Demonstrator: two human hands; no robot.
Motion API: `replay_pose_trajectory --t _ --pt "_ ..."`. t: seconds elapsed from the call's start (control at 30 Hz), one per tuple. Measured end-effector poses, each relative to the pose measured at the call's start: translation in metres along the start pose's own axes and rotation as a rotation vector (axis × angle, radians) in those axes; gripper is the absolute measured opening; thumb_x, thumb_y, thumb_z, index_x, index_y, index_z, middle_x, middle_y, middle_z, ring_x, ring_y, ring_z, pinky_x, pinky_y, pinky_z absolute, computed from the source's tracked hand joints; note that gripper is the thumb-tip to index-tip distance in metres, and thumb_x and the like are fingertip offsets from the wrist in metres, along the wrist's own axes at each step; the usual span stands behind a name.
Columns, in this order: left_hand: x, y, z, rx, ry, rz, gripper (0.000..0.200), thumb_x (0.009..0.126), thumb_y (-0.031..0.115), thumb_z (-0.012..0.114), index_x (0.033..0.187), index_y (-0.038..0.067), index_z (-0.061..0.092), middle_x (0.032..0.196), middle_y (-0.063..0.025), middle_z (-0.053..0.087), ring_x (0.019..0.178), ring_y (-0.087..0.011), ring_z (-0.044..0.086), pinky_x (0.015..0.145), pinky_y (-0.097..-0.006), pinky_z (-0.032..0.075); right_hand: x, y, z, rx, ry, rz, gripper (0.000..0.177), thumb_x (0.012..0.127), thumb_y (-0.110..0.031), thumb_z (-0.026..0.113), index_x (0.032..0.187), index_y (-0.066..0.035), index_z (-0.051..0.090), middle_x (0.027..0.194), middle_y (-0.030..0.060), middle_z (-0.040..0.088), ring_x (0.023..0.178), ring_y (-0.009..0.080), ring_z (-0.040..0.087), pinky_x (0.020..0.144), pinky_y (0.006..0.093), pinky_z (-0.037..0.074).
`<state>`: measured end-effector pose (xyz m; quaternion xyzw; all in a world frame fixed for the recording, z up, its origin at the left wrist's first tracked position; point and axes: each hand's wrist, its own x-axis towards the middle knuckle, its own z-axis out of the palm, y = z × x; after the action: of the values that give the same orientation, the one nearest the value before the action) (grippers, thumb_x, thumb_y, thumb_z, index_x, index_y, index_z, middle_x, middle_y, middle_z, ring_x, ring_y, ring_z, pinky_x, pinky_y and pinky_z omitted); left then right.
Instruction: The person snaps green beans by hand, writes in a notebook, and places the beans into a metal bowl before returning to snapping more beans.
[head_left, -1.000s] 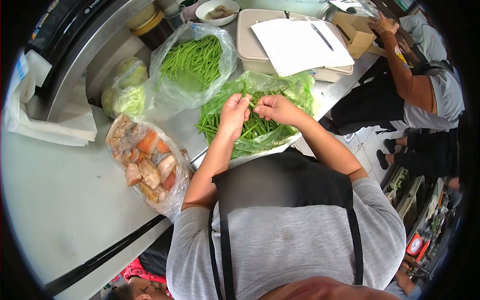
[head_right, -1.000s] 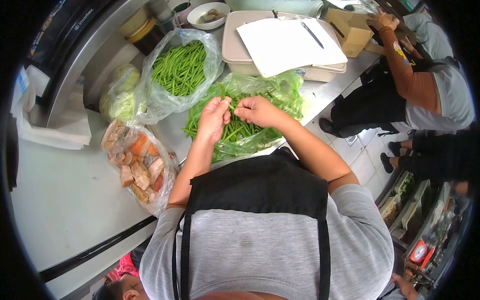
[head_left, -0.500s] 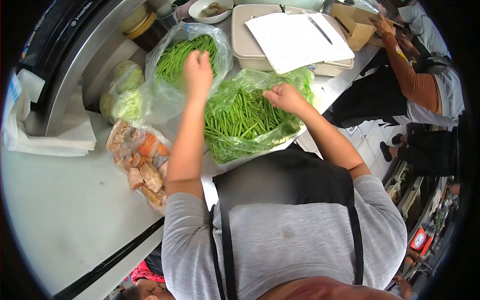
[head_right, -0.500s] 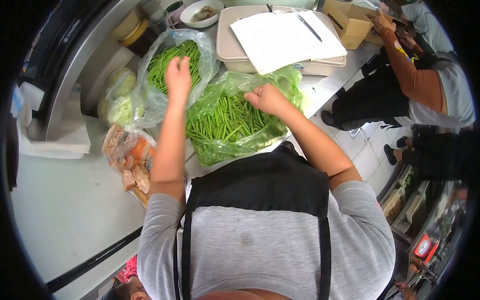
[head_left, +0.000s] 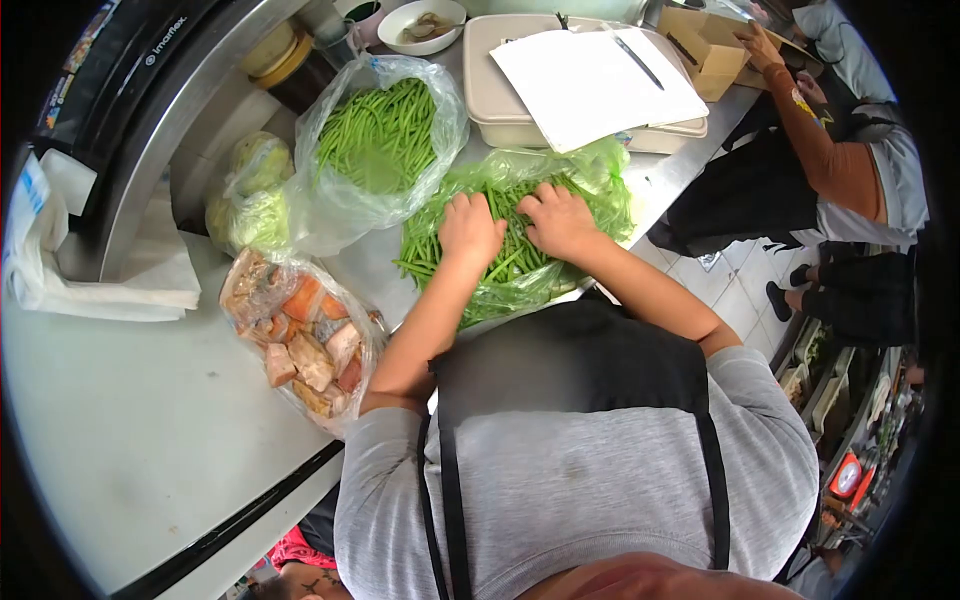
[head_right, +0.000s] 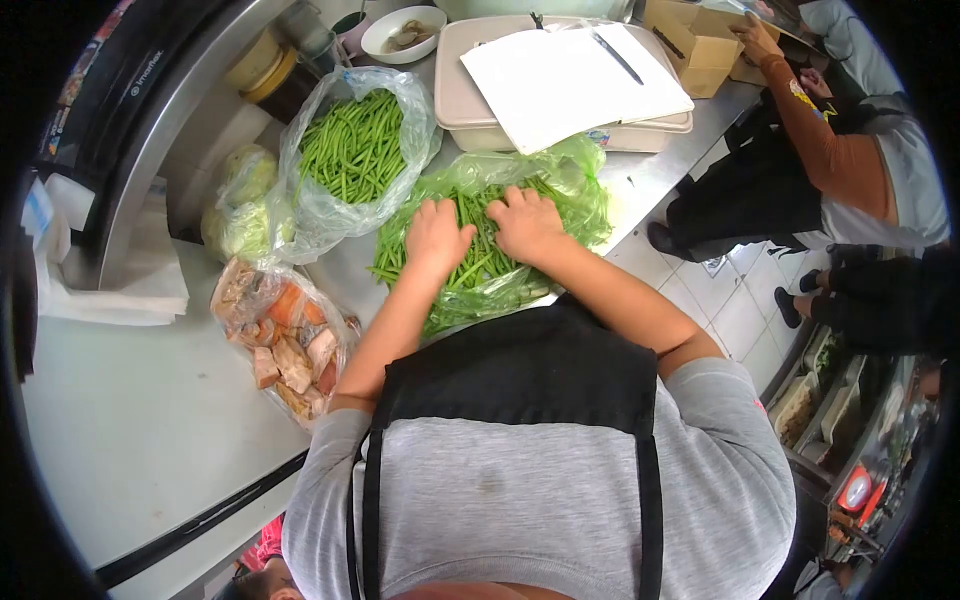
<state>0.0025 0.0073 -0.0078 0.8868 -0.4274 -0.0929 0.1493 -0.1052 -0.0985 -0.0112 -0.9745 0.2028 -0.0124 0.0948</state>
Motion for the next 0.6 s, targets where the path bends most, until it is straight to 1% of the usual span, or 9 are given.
replay_pose_trajectory --t 0.07,0.1,0.2,0.23,0.3,0.33,0.43,0.53,0.6 --pt "-0.01 0.004 0.012 0.058 0.108 0.017 0.032 0.069 0.022 0.062 0.092 0.002 0.052 0.094 -0.014 0.048 0.093 -0.0317 0.047 0.074 -0.0416 0.042 0.005 0.013 0.003 -0.007 0.032 0.1 0.028 0.067 -0.018 0.058 0.095 -0.017 0.055 0.093 0.0103 0.049 0.087 0.029 0.052 0.072 0.0375 0.045" --pt "-0.012 0.003 0.019 0.009 0.116 0.053 0.029 0.067 0.02 0.063 0.088 0.004 0.053 0.091 -0.0128 0.047 0.092 -0.0298 0.045 0.073 -0.0415 0.041 0.008 0.018 0.004 0.029 0.046 0.141 0.028 0.066 -0.017 0.058 0.094 -0.016 0.055 0.092 0.0108 0.05 0.085 0.0295 0.053 0.071 0.0373 0.045" --pt "-0.013 0.003 0.023 -0.044 0.165 0.077 0.022 0.065 0.017 0.062 0.083 0.005 0.056 0.09 -0.0135 0.048 0.089 -0.0304 0.047 0.072 -0.0418 0.042 0.012 0.028 0.0 0.091 0.119 0.123 0.031 0.066 -0.017 0.058 0.097 -0.014 0.055 0.092 0.0113 0.05 0.083 0.0302 0.054 0.07 0.0376 0.046" --pt "-0.014 0.002 0.021 -0.072 0.144 0.069 0.02 0.065 0.016 0.061 0.081 0.005 0.056 0.089 -0.0137 0.048 0.088 -0.0306 0.047 0.071 -0.0418 0.042 0.011 0.025 -0.01 0.076 0.165 0.075 0.034 0.067 -0.014 0.057 0.1 -0.013 0.054 0.092 0.0113 0.051 0.085 0.0295 0.053 0.072 0.037 0.045" --pt "-0.012 0.0 0.016 -0.129 0.103 0.057 0.015 0.064 0.014 0.059 0.076 0.005 0.058 0.087 -0.014 0.048 0.086 -0.0311 0.048 0.07 -0.0418 0.042 0.015 0.026 -0.015 0.125 0.217 -0.061 0.033 0.069 -0.013 0.056 0.102 -0.015 0.054 0.094 0.0107 0.05 0.088 0.0276 0.053 0.074 0.0374 0.044" --pt "-0.013 0.002 0.013 -0.128 0.117 0.065 0.014 0.064 0.014 0.059 0.076 0.005 0.058 0.086 -0.0143 0.048 0.085 -0.0312 0.048 0.07 -0.0417 0.042 0.016 0.026 -0.017 0.15 0.241 -0.125 0.033 0.07 -0.013 0.055 0.103 -0.016 0.053 0.094 0.0104 0.05 0.09 0.0266 0.052 0.075 0.0375 0.044" --pt "-0.019 0.007 0.005 -0.134 0.157 0.094 0.013 0.065 0.014 0.058 0.074 0.005 0.058 0.083 -0.0148 0.049 0.082 -0.0315 0.049 0.069 -0.0408 0.042 0.015 0.023 -0.024 0.131 0.28 -0.164 0.034 0.072 -0.009 0.052 0.105 -0.016 0.053 0.094 0.0095 0.05 0.087 0.0265 0.053 0.073 0.0375 0.044" --pt "-0.022 0.01 0.002 -0.161 0.198 0.13 0.012 0.066 0.014 0.058 0.072 0.003 0.056 0.079 -0.0149 0.049 0.078 -0.0316 0.049 0.068 -0.0394 0.042 0.017 0.021 -0.031 0.146 0.406 -0.171 0.024 0.073 -0.01 0.05 0.096 -0.014 0.056 0.088 0.0093 0.052 0.081 0.0265 0.055 0.069 0.0372 0.044" --pt "-0.023 0.01 -0.001 -0.174 0.205 0.15 0.013 0.068 0.015 0.057 0.073 0.003 0.056 0.079 -0.0153 0.05 0.077 -0.0317 0.05 0.068 -0.0396 0.042 0.019 0.026 -0.035 0.044 0.319 -0.181 0.018 0.072 -0.012 0.053 0.09 -0.012 0.058 0.084 0.0086 0.054 0.078 0.0267 0.055 0.068 0.0368 0.044"
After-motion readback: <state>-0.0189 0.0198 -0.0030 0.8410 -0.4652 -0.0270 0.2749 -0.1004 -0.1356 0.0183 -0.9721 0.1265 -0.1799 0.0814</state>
